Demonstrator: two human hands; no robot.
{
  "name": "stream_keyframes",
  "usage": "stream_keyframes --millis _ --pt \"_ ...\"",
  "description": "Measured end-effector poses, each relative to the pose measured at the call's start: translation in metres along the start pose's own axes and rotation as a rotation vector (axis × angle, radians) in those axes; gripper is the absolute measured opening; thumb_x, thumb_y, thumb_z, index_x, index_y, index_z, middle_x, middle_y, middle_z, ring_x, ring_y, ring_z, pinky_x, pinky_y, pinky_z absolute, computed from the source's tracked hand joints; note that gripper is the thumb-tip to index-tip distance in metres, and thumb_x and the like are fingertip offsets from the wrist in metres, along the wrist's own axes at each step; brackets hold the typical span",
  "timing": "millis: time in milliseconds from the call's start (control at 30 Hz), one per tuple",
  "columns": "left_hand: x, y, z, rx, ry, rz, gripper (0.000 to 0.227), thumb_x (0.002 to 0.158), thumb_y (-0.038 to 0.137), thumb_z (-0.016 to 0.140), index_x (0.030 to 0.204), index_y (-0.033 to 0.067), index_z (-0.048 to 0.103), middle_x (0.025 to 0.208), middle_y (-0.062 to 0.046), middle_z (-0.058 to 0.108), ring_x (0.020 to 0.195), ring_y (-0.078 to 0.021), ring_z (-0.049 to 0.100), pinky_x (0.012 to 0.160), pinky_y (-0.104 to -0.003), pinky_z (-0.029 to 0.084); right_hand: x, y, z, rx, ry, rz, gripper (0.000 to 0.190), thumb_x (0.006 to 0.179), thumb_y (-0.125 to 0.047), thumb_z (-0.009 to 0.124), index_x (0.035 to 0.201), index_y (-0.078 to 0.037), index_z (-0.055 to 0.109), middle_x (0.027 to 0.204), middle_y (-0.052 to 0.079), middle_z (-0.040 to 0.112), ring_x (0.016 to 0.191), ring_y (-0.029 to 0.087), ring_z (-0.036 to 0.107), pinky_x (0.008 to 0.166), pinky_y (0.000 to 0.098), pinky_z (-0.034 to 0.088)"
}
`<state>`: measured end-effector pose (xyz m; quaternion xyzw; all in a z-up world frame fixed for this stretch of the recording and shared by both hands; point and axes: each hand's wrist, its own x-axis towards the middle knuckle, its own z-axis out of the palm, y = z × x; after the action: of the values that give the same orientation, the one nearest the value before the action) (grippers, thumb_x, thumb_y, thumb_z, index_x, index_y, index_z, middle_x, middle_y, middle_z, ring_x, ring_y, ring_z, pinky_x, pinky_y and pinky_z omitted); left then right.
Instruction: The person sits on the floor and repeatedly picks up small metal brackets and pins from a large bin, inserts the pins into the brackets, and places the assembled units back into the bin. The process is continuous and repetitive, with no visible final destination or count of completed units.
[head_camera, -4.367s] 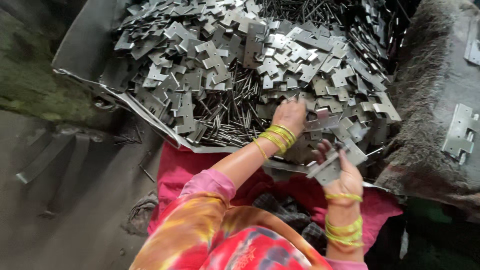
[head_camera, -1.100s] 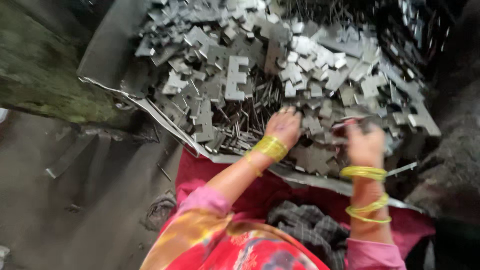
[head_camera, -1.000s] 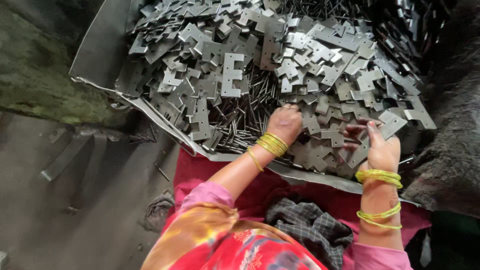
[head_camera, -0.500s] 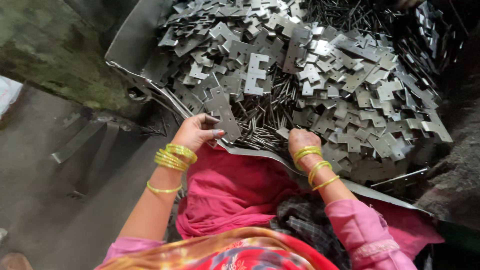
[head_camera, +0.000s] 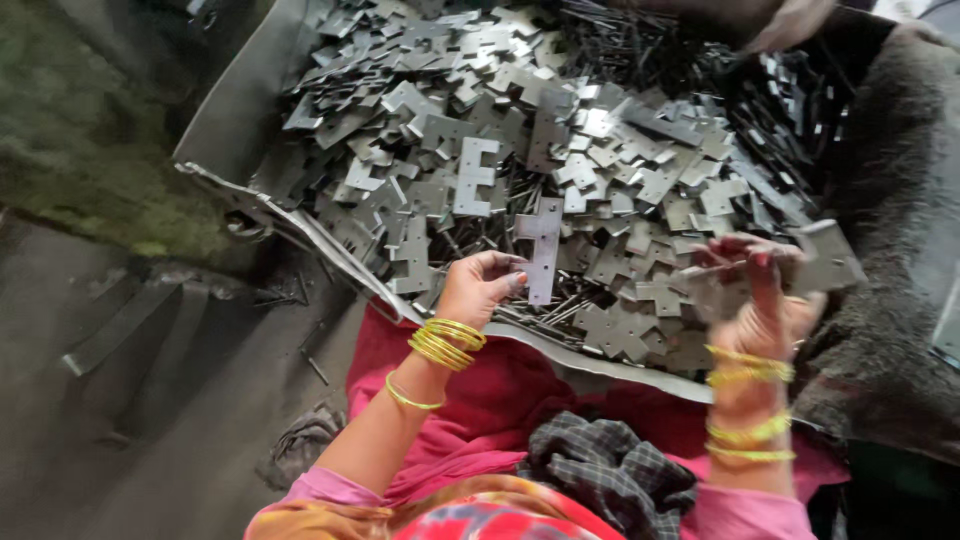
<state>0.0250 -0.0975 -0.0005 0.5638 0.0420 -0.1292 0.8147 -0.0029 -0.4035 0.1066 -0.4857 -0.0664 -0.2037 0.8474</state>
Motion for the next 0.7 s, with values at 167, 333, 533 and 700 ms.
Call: stream_keyframes --millis 167,333,533,700 --pt "0.006 0.01 0.051 0.055 -0.018 0.05 0.026 0.089 -0.001 0.073 0.115 -0.0009 0.074 0.096 -0.002 0.075 0.08 -0.0045 0.065 0.069 -0.021 0.053 0.006 0.09 -0.044 0.27 0.509 0.618 0.02 0.101 -0.011 0.057 0.116 0.002 0.061 0.107 0.025 0.073 0.095 0.037 0.075 0.086 0.0465 0.065" --pt "0.002 0.02 0.089 0.143 -0.087 0.062 0.034 0.086 -0.003 0.073 0.12 -0.0003 0.07 0.098 -0.006 0.073 0.085 -0.0064 0.067 0.076 -0.023 0.057 -0.036 0.137 -0.051 0.161 0.354 0.724 0.025 0.106 -0.012 0.057 0.126 0.002 0.061 0.112 0.015 0.071 0.093 0.03 0.072 0.08 0.0454 0.064" --pt "-0.022 0.026 0.09 0.428 -0.134 0.13 0.033 0.086 0.005 0.078 0.117 -0.001 0.072 0.102 -0.006 0.077 0.09 -0.0121 0.073 0.08 -0.026 0.059 -0.057 0.111 -0.009 0.372 0.297 0.706 0.053 0.103 -0.048 0.048 0.126 -0.002 0.064 0.11 0.014 0.074 0.094 0.027 0.072 0.08 0.0418 0.06" --pt "-0.052 0.017 0.072 0.801 0.175 0.627 0.038 0.067 0.009 0.084 0.102 0.004 0.068 0.099 -0.014 0.067 0.089 -0.0272 0.068 0.08 -0.036 0.057 -0.068 0.113 0.033 0.176 0.234 0.752 0.034 0.101 -0.018 0.061 0.131 -0.004 0.061 0.119 0.013 0.07 0.106 0.027 0.069 0.093 0.0418 0.06"
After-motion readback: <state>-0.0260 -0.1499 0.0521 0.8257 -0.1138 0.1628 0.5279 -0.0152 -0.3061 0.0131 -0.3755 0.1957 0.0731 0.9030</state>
